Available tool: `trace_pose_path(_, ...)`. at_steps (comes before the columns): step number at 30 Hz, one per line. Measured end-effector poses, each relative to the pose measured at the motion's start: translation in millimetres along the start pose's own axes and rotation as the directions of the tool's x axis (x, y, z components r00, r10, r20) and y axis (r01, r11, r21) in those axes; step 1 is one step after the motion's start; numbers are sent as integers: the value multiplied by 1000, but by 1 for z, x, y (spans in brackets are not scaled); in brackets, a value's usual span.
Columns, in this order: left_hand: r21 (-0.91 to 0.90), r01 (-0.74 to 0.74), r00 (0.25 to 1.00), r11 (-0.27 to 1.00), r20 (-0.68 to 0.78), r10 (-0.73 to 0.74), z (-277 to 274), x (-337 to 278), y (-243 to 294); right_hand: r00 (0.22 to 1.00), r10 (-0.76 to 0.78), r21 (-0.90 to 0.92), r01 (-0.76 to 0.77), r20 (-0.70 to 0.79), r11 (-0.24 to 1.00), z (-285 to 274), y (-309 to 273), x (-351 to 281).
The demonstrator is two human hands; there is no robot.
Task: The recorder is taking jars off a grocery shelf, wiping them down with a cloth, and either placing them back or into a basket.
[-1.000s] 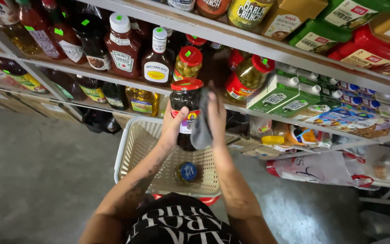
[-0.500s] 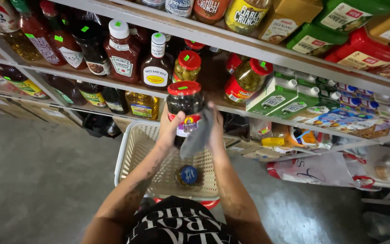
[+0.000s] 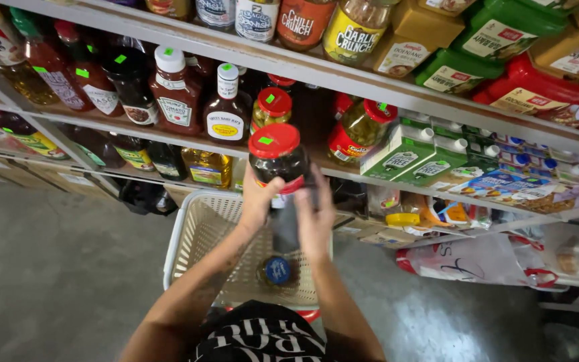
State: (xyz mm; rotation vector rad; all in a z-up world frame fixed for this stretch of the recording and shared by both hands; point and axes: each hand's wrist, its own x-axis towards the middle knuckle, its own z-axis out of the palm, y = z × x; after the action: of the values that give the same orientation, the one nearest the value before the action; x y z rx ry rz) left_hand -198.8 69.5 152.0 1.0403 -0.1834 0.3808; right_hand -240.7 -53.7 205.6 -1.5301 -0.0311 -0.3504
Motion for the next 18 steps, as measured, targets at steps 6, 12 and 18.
trace_pose_path(6, 10, 150, 988, 989, 39, -150, -19, -17, -21, 998, -14, 48, 10, 69, 999, 26, -43, 35)
trace_pose_path(12, -38, 168, 982, 985, 91, -164, -25, -11, -31, 968, 196, 207, -226, 155, 952, 26, -9, 45)
trace_pose_path(18, 50, 173, 985, 984, -13, -173, -38, 13, -38, 861, -485, -334, 508, 154, 794, 25, 0, 15)
